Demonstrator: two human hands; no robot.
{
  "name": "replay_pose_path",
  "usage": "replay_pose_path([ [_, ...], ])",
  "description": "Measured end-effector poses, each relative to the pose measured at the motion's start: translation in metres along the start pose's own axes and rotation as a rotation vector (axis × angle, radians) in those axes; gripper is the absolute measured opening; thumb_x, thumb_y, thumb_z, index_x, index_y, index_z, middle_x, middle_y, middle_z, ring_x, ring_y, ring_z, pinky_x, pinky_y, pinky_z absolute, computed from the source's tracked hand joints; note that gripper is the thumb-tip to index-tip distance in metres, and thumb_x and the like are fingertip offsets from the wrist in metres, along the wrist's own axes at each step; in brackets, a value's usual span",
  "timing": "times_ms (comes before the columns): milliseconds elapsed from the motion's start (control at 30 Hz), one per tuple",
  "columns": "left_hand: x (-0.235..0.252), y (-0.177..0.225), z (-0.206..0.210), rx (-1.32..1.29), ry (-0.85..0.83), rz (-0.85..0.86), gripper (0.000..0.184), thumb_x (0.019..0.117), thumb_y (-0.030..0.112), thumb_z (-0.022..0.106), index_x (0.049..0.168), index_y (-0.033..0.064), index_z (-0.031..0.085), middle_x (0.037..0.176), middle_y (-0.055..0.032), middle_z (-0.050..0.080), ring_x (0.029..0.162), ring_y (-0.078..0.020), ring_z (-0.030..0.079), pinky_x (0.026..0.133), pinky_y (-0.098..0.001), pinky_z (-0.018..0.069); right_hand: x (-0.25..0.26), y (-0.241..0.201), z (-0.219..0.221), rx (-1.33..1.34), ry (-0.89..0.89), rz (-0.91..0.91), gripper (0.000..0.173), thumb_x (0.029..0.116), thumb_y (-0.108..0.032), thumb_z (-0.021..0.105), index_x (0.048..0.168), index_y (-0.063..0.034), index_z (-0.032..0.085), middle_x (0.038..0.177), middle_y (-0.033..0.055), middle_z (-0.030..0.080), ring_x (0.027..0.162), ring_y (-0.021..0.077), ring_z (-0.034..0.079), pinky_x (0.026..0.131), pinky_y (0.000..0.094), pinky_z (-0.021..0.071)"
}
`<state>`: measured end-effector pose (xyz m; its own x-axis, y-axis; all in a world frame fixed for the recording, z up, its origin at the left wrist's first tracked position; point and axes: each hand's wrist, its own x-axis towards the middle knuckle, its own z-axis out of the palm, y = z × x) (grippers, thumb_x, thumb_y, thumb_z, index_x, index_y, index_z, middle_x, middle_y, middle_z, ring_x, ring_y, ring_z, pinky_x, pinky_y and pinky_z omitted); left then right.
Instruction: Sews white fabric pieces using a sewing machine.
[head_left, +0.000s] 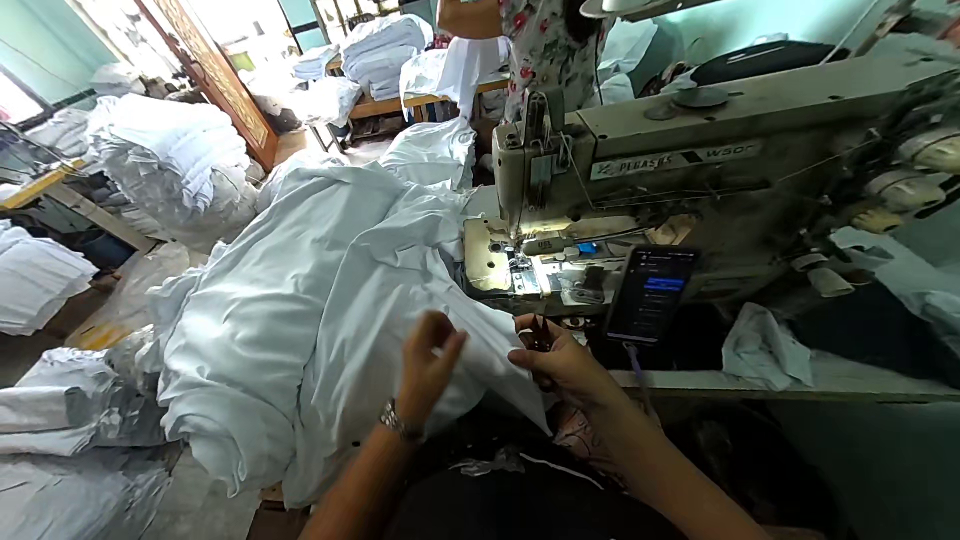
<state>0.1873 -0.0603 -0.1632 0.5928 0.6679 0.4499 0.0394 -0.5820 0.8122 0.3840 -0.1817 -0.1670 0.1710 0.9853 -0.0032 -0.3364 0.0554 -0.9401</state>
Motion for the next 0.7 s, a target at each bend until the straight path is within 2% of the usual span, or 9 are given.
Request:
replay_pose_path([
  [100,-0.032,0.028,0.026,-0.202,-0.208,-0.208,0.025,0.0851,0.017,0.081,0.097,-0.0004,0.067,0.077,0.0007,0.068,0.066,-0.0032,0.063,0.064,-0.0234,0.0556,0.005,0.003,0.026,-0.019,-0.065,-0.038,0.042,0.0789,-0.008,0.085,0.114,-0.0076,0.062,0.08,-0.0044,0.064,0.064,0.0047,0.06,0.061,0.0223,0.0541],
  [133,-0.034,0.032,0.022,-0.252,-0.215,-0.295,0.019,0.0833,0.011,0.081,0.093,0.0029,0.067,0.075,0.0041,0.067,0.064,-0.0011,0.062,0.063,-0.0218,0.0546,0.006,0.003,0.032,-0.031,-0.085,-0.049,0.042,0.0786,-0.009,0.085,0.114,-0.0068,0.063,0.079,-0.0039,0.064,0.064,0.0049,0.06,0.062,0.0228,0.0548],
  [200,-0.031,0.038,-0.002,-0.352,-0.199,-0.352,0.014,0.0874,0.002,0.074,0.1,0.0023,0.068,0.086,0.0017,0.073,0.077,-0.0048,0.07,0.073,-0.0268,0.0606,0.004,-0.004,0.033,-0.079,-0.094,-0.105,0.044,0.0793,-0.011,0.086,0.117,-0.007,0.064,0.078,-0.0035,0.066,0.064,0.005,0.061,0.062,0.0229,0.0554],
  [333,-0.023,0.028,-0.03,-0.133,-0.131,-0.244,0.03,0.0863,-0.003,0.06,0.117,-0.003,0.059,0.104,-0.0073,0.068,0.089,-0.0109,0.068,0.077,-0.0292,0.0593,-0.01,-0.013,0.035,-0.318,-0.108,-0.25,0.047,0.0827,-0.012,0.082,0.125,-0.0057,0.063,0.086,-0.0018,0.068,0.07,0.0051,0.064,0.063,0.022,0.0567],
  [433,-0.018,0.032,-0.041,0.411,0.155,0.064,0.016,0.0885,0.001,0.06,0.101,-0.0025,0.07,0.098,-0.0124,0.07,0.092,-0.0178,0.068,0.084,-0.0352,0.058,-0.012,-0.006,0.038,-0.782,0.088,-0.432,0.032,0.0894,-0.014,0.071,0.12,-0.0046,0.069,0.097,0.0073,0.07,0.079,0.0125,0.065,0.069,0.0302,0.0572],
  [500,-0.017,0.038,-0.062,0.542,0.321,0.208,0.017,0.0925,0.002,0.053,0.098,-0.0021,0.068,0.103,-0.0144,0.069,0.101,-0.0199,0.067,0.092,-0.035,0.0561,-0.008,-0.001,0.023,-0.956,0.286,-0.539,0.022,0.0859,-0.009,0.069,0.106,-0.0014,0.071,0.095,0.0135,0.068,0.08,0.0208,0.066,0.07,0.0382,0.0579],
  [567,-0.026,0.037,-0.068,0.644,0.271,0.213,0.019,0.0919,-0.001,0.055,0.106,-0.0015,0.069,0.114,-0.0177,0.066,0.109,-0.0244,0.066,0.094,-0.0361,0.0565,-0.007,0.003,0.014,-0.877,0.382,-0.557,0.017,0.0847,-0.011,0.069,0.1,-0.0022,0.068,0.092,0.0079,0.067,0.078,0.0115,0.064,0.068,0.0273,0.0558],
  [633,-0.042,0.026,-0.064,0.723,0.11,0.121,0.039,0.0861,-0.006,0.064,0.125,0.0,0.066,0.132,-0.0252,0.06,0.116,-0.0346,0.066,0.093,-0.0448,0.0593,-0.009,-0.001,0.016,-0.603,0.365,-0.486,0.015,0.0854,-0.006,0.07,0.1,-0.0022,0.067,0.088,0.0011,0.068,0.072,0.0028,0.063,0.064,0.0189,0.055],
  [700,-0.059,0.014,-0.064,0.762,0.024,0.039,0.061,0.0792,-0.004,0.076,0.137,0.004,0.06,0.139,-0.0303,0.054,0.114,-0.0431,0.066,0.087,-0.0535,0.0603,-0.011,-0.01,0.016,-0.215,0.273,-0.248,0.011,0.0899,-0.001,0.069,0.1,-0.0026,0.068,0.078,0.0002,0.069,0.055,0.0022,0.058,0.048,0.0164,0.0488],
])
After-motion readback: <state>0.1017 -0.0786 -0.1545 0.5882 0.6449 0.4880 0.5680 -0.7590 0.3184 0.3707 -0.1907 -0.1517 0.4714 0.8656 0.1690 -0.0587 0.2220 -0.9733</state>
